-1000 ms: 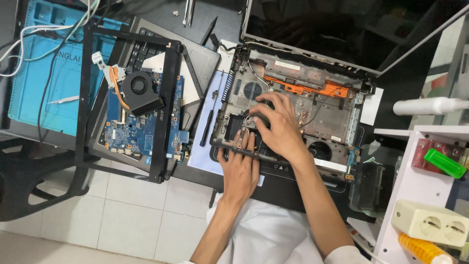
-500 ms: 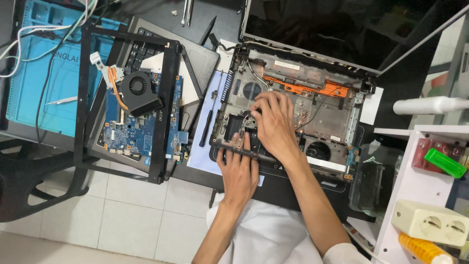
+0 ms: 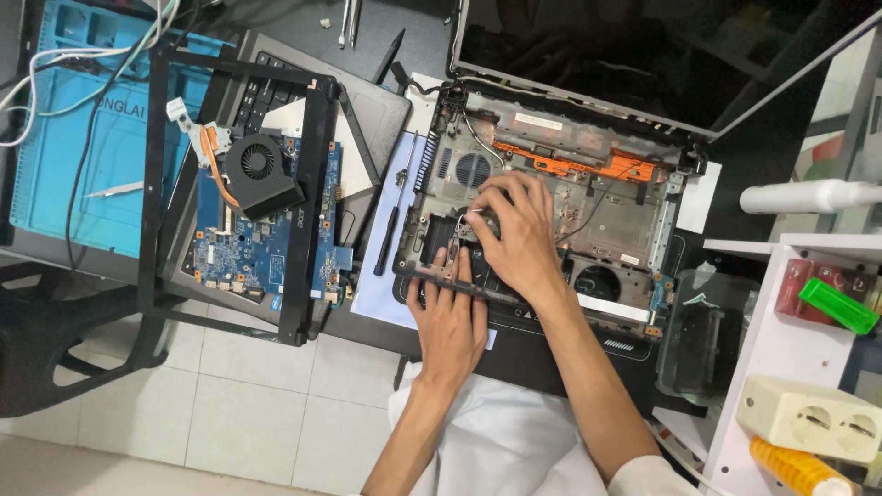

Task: The person works on the internal components of a disassembled laptop, manipulating wires and connectors near the cooling fan and motherboard. They then lift and reposition the screen assembly and handle the laptop's frame and bezel.

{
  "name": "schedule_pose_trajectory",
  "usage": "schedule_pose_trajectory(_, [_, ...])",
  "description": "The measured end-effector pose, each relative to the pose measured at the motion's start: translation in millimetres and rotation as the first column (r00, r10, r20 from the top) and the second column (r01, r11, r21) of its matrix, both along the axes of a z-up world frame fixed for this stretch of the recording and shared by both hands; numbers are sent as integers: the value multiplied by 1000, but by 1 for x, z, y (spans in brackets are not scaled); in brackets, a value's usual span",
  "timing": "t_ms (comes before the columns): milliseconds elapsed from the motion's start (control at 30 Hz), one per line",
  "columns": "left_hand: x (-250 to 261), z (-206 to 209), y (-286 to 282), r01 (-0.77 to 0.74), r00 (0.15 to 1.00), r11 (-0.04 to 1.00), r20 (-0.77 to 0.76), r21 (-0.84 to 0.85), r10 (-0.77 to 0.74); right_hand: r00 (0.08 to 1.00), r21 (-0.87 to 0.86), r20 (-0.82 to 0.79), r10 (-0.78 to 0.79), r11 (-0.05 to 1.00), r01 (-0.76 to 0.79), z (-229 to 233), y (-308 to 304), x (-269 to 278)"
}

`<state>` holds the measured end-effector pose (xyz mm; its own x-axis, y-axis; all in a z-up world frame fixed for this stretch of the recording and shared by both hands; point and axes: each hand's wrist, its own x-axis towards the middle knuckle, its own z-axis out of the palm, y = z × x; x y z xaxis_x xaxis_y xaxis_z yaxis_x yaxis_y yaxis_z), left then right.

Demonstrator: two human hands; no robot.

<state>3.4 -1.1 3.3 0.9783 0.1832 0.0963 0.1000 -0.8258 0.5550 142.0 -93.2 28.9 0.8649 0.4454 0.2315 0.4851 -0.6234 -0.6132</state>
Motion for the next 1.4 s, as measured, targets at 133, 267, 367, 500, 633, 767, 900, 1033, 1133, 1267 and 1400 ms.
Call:
schedule_pose_trajectory(133, [-1,2,1,-5,1000,1000,-4,-13,4,998,29,-50,-36,999,37,-4,0,4])
schedule_pose_trajectory(267, [-1,3,0,-12,1000,1000,-6,-26,12,993,94,-85,-79,992,87,-3,0,4])
schedule_pose_trajectory(367, [-1,1,1,-11,1000,1000,1,-27,11,991,130,-103,-83,987,96,0,1,5])
schedule_pose_trajectory(500, [-1,1,0,0,1000,1000,2,-5,0,996,124,-70,-55,990,63,2,1,4])
schedule_pose_trajectory(633, [0,1,0,-2,1000,1000,-7,3,2,993,127,-95,-71,988,82,-7,-1,4])
schedule_pose_trajectory(767, [2,5,-2,2,1000,1000,11,-3,-2,994,146,-80,-80,985,91,-7,-1,4])
schedule_pose_trajectory(900, [3,7,-5,-3,1000,1000,7,-22,3,994,137,-71,-77,987,86,-5,-1,4])
schedule_pose_trajectory(1033, [-7,4,-7,7,1000,999,-5,-32,-7,995,160,-63,-75,983,84,2,-1,4])
schedule_pose_trajectory(1133, [-19,8,-11,44,999,998,-1,-41,-44,988,169,-130,-83,980,104,0,-3,4])
schedule_pose_trajectory(1267, [-36,15,-16,101,994,992,-23,-74,-103,995,162,-84,-46,985,59,-9,-6,4])
schedule_pose_trajectory(1400, [-48,21,-22,150,986,981,-60,-121,-158,993,151,-116,-33,987,51,-16,-9,4])
